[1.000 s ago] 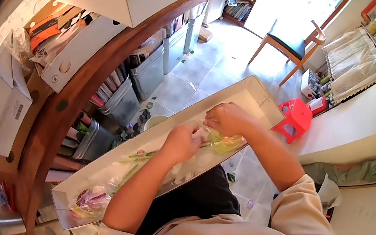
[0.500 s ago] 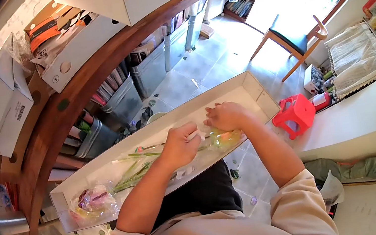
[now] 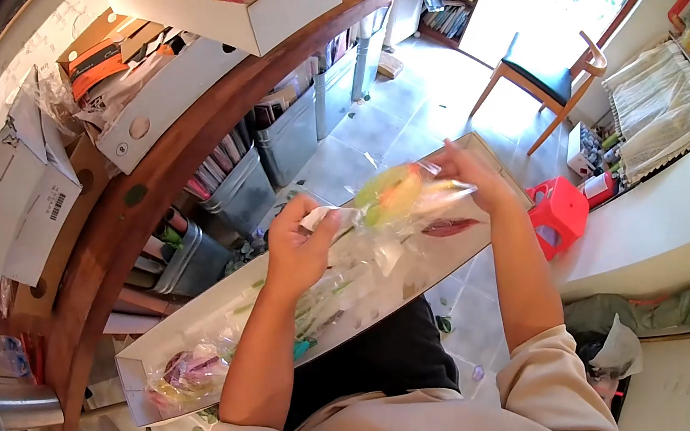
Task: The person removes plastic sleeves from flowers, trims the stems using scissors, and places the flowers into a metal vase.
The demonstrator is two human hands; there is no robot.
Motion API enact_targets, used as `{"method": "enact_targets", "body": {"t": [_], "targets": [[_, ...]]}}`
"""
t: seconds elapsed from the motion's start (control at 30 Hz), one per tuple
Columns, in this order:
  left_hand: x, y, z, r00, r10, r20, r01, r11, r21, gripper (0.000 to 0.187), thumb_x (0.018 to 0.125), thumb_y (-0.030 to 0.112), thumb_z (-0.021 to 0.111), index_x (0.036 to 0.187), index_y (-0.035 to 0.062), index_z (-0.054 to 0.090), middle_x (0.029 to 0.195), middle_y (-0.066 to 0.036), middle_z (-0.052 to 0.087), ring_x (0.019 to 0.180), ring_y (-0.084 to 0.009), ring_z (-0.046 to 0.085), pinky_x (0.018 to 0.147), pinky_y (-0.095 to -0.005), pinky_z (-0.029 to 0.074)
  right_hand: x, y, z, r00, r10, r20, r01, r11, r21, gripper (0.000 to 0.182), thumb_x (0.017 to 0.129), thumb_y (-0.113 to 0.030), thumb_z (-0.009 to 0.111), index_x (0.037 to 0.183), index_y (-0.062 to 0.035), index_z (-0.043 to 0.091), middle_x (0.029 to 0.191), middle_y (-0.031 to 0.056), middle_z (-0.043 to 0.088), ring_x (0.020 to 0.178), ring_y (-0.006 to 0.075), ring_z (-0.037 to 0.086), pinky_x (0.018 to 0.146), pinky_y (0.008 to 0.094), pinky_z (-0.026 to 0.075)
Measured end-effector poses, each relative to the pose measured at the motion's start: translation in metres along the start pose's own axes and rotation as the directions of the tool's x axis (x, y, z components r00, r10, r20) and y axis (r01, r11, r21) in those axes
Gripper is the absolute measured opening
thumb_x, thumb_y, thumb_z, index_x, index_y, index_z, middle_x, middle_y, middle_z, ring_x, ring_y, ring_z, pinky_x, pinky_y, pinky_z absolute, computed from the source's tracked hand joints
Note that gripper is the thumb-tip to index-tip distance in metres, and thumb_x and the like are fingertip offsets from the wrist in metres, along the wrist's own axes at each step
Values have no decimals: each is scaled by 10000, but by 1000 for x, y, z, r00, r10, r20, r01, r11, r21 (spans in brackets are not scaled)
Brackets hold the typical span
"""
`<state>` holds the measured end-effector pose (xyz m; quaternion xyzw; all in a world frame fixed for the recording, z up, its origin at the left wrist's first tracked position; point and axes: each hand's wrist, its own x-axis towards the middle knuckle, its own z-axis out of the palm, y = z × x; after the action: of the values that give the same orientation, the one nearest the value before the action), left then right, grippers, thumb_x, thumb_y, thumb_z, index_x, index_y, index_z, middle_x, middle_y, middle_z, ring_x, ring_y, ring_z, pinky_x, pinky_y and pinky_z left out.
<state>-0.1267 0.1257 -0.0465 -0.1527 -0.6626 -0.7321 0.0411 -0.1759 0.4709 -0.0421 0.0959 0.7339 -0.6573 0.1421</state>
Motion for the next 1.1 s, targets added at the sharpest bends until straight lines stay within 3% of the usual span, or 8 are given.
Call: {"method": "enact_targets", "body": {"t": [0.27,0.4,0.53,0.7,0.83,0.93,1.0,1.1], "targets": [[7,29,-26,982,166,-93,-187,936,-299,194,951,2,706,872,79,547,806,30,563,700,-36,479,616,-228,373,-19,-3,17,934,-210,-289,211,977,-29,365,1080,-290,567,1147,33,725,1075,117,772,1000,204,723,892,327,558],[8,31,-26,996,91,-16,-92,965,-246,195,961,26,716,878,80,549,808,51,543,705,-18,448,613,-224,359,-65,-27,50,647,-572,-504,604,788,-119,233,1044,-182,637,1097,32,712,949,53,729,887,172,689,869,294,534],[12,33,-20,997,-69,36,72,994,-79,175,976,62,720,903,72,561,813,55,545,715,-13,446,609,-224,366,-117,-74,86,444,-894,-68,747,411,-523,430,851,-239,848,1167,10,695,1126,149,698,1031,277,680,918,358,525],[11,36,-10,988,-128,88,127,992,13,168,987,94,716,936,63,559,816,56,539,718,-11,453,602,-228,377,-131,-110,123,429,-903,-33,723,365,-587,717,698,-227,942,1316,-23,640,1292,190,638,1222,360,620,968,402,519],[12,18,-9,986,-159,58,157,987,35,171,988,97,718,952,59,555,836,49,558,713,-9,464,593,-233,383,-149,-120,136,327,-945,-17,184,82,-979,732,688,-193,940,1335,-40,635,1325,174,623,1249,366,599,982,432,507],[11,18,-6,987,-157,26,156,988,8,183,984,102,726,981,58,548,828,41,572,687,-11,474,572,-241,385,-144,-68,144,218,-974,-59,428,150,-891,661,679,-178,931,1275,-65,669,1269,147,626,1172,326,609,967,452,482],[13,22,-3,991,-131,29,133,988,-82,193,981,105,731,1005,62,544,822,33,582,664,-17,485,559,-248,391,-144,-41,157,439,-888,133,672,227,-705,521,676,-193,917,1144,-83,716,1161,97,633,1071,294,600,924,451,459],[12,24,-7,982,-167,90,175,980,-95,198,995,133,728,1019,85,538,864,19,610,684,-31,550,569,-221,449,-146,-41,189,556,-802,218,593,199,-781,328,716,-192,872,992,-86,732,1021,58,651,987,275,612,850,427,462]]}}
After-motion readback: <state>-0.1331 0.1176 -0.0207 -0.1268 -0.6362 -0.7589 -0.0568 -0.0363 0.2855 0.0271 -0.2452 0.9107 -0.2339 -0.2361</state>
